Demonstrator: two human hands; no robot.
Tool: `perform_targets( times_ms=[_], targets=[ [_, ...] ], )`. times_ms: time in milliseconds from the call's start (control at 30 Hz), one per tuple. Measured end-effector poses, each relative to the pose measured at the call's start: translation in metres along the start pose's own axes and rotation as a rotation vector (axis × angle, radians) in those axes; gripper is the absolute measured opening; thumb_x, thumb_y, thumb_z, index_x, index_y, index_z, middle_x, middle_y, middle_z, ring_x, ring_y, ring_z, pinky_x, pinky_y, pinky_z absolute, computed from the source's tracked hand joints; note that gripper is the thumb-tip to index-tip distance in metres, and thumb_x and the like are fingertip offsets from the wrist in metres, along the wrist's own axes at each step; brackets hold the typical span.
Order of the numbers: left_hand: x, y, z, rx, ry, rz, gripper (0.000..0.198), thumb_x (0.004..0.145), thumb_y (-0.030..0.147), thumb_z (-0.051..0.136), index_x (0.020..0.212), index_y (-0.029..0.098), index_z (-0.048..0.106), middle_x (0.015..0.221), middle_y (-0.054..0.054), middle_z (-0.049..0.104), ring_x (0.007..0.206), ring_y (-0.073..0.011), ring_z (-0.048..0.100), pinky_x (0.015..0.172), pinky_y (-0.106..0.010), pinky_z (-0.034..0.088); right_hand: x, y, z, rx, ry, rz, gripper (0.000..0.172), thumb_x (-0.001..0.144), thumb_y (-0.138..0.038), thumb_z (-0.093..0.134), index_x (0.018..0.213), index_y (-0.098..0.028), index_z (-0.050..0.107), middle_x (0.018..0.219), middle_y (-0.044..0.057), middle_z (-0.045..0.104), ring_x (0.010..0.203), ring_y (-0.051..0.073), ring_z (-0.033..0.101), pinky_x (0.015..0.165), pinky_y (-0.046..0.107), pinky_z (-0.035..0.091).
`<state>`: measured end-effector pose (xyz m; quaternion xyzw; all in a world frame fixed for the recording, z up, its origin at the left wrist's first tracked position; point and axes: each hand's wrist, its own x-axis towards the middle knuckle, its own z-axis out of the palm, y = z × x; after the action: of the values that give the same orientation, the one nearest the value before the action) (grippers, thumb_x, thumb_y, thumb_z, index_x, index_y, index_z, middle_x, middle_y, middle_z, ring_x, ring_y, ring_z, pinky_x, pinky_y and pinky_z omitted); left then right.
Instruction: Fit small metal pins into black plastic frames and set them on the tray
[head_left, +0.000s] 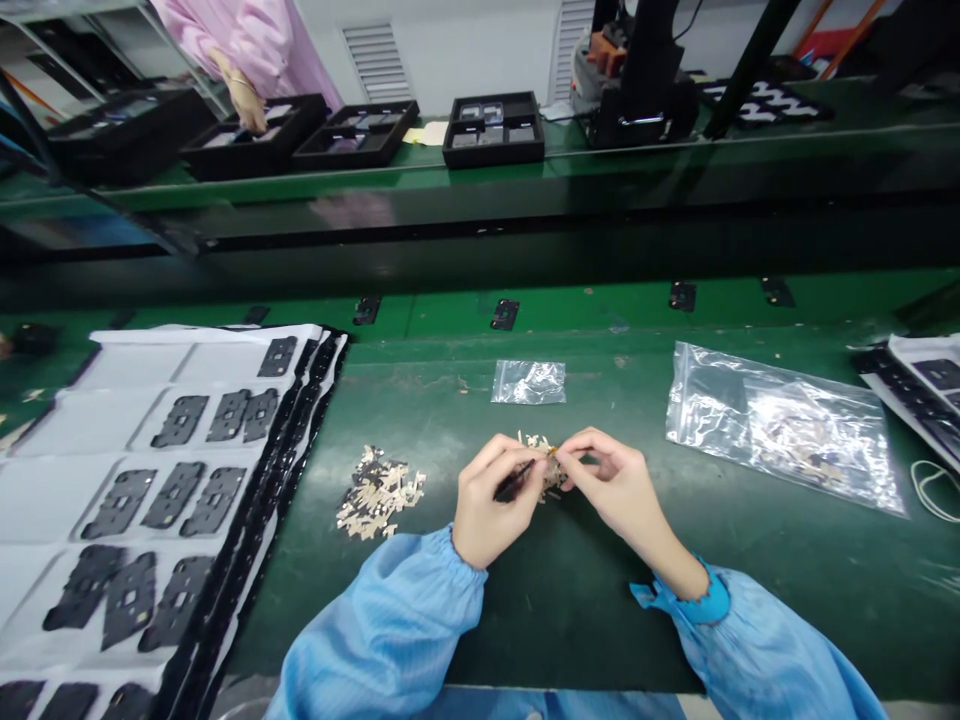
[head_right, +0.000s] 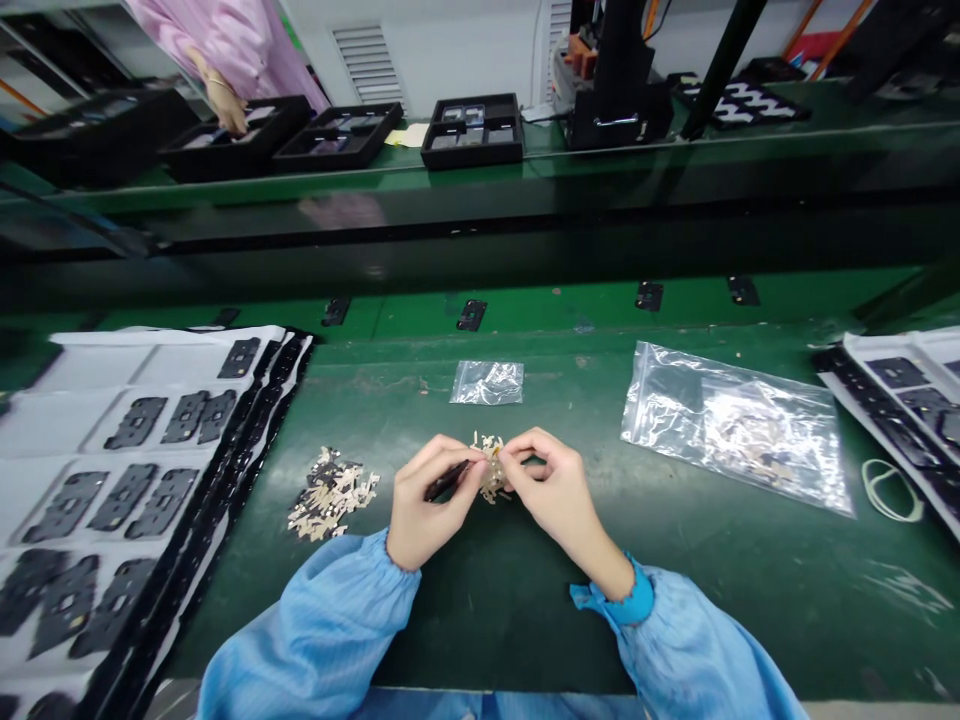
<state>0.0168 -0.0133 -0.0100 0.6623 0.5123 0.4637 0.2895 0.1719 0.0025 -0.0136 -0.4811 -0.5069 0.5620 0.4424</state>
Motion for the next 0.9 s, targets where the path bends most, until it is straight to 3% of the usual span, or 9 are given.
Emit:
perform_targets(
  times_ms=[467,600,767,900],
  targets=[
    [-0.005,-0.005,0.006,-0.077,0.030,-0.006,0.024,0.080,0.010,0.058,0.100,0.020,0.069,0.085,-0.005,0.063,0.077,-0.0135,0.060,0.069,-0.024,0.049,-0.003,0.002,0.003,-0.038,-0.046,-0.094,0.010,0.081,-0.024,0.063,0.087,-0.022,0.070,0.089,0.004,0.059,0.072,0.015,0.062,0.062,0.028,0.059],
    [0.002,-0.005,0.002,-0.140,0.007,-0.202,0.013,0.081,0.018,0.059,0.088,0.017,0.071,0.082,-0.004,0.063,0.076,-0.0141,0.061,0.068,-0.024,0.048,0.000,-0.001,0.001,0.009,-0.026,-0.034,0.012,0.079,-0.027,0.064,0.087,-0.021,0.071,0.088,0.004,0.059,0.072,0.016,0.061,0.060,0.029,0.060],
    [0.005,-0.008,0.002,-0.420,-0.098,-0.502,0.016,0.079,0.029,0.061,0.082,0.015,0.068,0.060,0.002,0.052,0.046,-0.0066,0.045,0.045,-0.020,0.038,0.003,-0.007,-0.003,0.133,-0.023,0.083,0.015,0.075,-0.032,0.069,0.080,-0.018,0.069,0.077,0.003,0.056,0.068,0.014,0.055,0.046,0.023,0.056],
    [0.002,-0.011,0.004,-0.558,-0.120,-0.591,0.019,0.077,0.032,0.064,0.082,0.014,0.067,0.050,0.004,0.045,0.045,-0.0070,0.041,0.043,-0.020,0.036,0.002,-0.007,-0.004,0.192,-0.077,0.171,0.017,0.075,-0.032,0.069,0.082,-0.016,0.067,0.066,0.001,0.055,0.063,0.013,0.053,0.045,0.020,0.052]
  ],
)
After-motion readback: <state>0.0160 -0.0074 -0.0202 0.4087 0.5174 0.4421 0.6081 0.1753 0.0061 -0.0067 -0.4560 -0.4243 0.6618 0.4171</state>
